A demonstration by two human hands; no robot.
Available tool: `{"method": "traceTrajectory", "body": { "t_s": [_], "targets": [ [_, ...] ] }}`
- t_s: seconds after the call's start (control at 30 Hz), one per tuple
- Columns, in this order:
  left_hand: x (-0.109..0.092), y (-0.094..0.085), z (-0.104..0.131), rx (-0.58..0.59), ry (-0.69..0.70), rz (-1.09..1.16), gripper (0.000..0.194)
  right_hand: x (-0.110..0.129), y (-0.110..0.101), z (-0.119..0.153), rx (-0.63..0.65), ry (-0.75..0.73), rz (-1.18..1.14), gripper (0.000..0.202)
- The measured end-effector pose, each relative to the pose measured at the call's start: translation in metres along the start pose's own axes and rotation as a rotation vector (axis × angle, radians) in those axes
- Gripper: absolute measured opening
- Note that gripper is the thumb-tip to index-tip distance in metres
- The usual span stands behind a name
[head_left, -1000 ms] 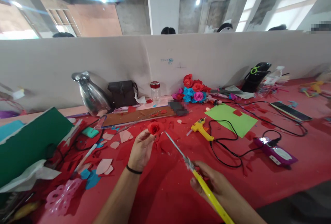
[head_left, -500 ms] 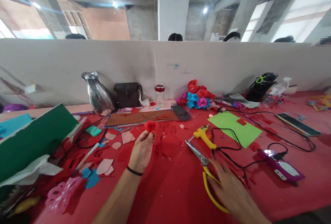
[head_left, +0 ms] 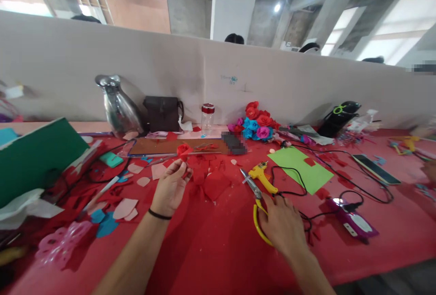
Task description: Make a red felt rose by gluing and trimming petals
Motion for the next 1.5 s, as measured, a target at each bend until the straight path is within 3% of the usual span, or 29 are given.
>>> {"method": "traceTrajectory", "body": {
  "t_s": [0.17, 0.37, 0.5, 0.73, 0.93, 1.37, 1.5],
  "targets": [
    [-0.008, -0.001, -0.002, 0.004, 0.03, 0.006, 0.016, 0.023, -0.019, -0.031, -0.085, -0.055, -0.047, 0.024],
    [0.007, 0.004, 0.008, 0.042, -0.01, -0.061, 0.019, 0.079, 0.0, -0.068, -0.076, -0.131, -0.869, 0.018],
    [0.019, 0.008, 0.018, 0.078, -0.093, -0.094, 0.02, 0.1, 0.017, -0.066, -0.096, -0.026, -1.28, 0.018],
    [0.037, 0.012, 0.03, 0.065, -0.171, -0.17, 0.025, 0.098, 0.024, -0.055, 0.083, 0.258, -1.63, 0.029],
    [0.041, 0.01, 0.031, -0.002, -0.128, -0.23, 0.027, 0.098, 0.023, -0.055, 0.17, 0.333, -1.717, 0.026],
    [0.039, 0.013, 0.037, 0.024, -0.05, -0.325, 0.018, 0.1, 0.023, -0.052, 0.04, 0.271, -1.624, 0.017],
    [0.035, 0.013, 0.037, 0.034, 0.002, -0.372, 0.017, 0.093, 0.011, -0.056, -0.044, 0.161, -1.513, 0.021]
  ]
}}
Point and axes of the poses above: each hand's wrist, its own z-axis away from the middle knuckle, its own y-axis out of the palm, x = y × z, the point moved 4 cm from there along -z, towards the middle knuckle, and after that the axes turned 15 degrees about -x, right-handed, at the moved point
